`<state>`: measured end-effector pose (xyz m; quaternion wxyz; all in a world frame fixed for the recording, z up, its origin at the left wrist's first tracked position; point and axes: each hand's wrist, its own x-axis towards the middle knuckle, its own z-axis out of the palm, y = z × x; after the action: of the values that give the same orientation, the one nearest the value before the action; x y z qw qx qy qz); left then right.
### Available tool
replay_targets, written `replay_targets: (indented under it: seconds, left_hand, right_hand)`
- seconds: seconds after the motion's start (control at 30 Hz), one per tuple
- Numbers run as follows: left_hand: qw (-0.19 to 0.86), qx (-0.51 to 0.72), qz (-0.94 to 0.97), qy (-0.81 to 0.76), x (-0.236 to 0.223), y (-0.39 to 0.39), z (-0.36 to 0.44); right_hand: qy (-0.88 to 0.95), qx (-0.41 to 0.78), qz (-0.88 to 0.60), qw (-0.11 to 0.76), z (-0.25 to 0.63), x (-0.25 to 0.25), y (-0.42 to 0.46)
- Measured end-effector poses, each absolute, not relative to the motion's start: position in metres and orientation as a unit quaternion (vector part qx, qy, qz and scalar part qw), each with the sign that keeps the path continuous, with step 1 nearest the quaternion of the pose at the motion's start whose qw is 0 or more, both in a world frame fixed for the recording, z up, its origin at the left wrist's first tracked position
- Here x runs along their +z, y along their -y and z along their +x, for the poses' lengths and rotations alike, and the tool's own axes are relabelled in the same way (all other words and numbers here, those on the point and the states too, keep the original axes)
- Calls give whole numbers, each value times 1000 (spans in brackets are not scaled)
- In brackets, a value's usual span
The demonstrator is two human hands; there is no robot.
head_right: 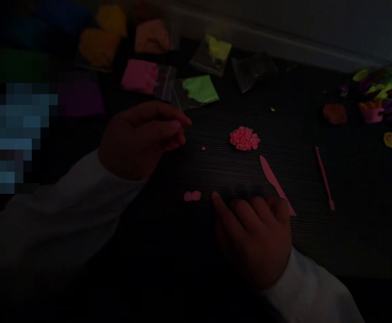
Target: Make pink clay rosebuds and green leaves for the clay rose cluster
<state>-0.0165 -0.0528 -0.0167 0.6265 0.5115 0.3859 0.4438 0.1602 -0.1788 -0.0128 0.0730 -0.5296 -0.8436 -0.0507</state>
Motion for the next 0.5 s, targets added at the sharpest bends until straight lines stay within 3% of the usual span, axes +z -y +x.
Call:
replay_targets:
  seconds: [0.5]
  left_hand:
    - [625, 427, 522, -394, -18, 53, -16]
  right_hand:
    - [739, 63, -617, 264, 168, -7, 169]
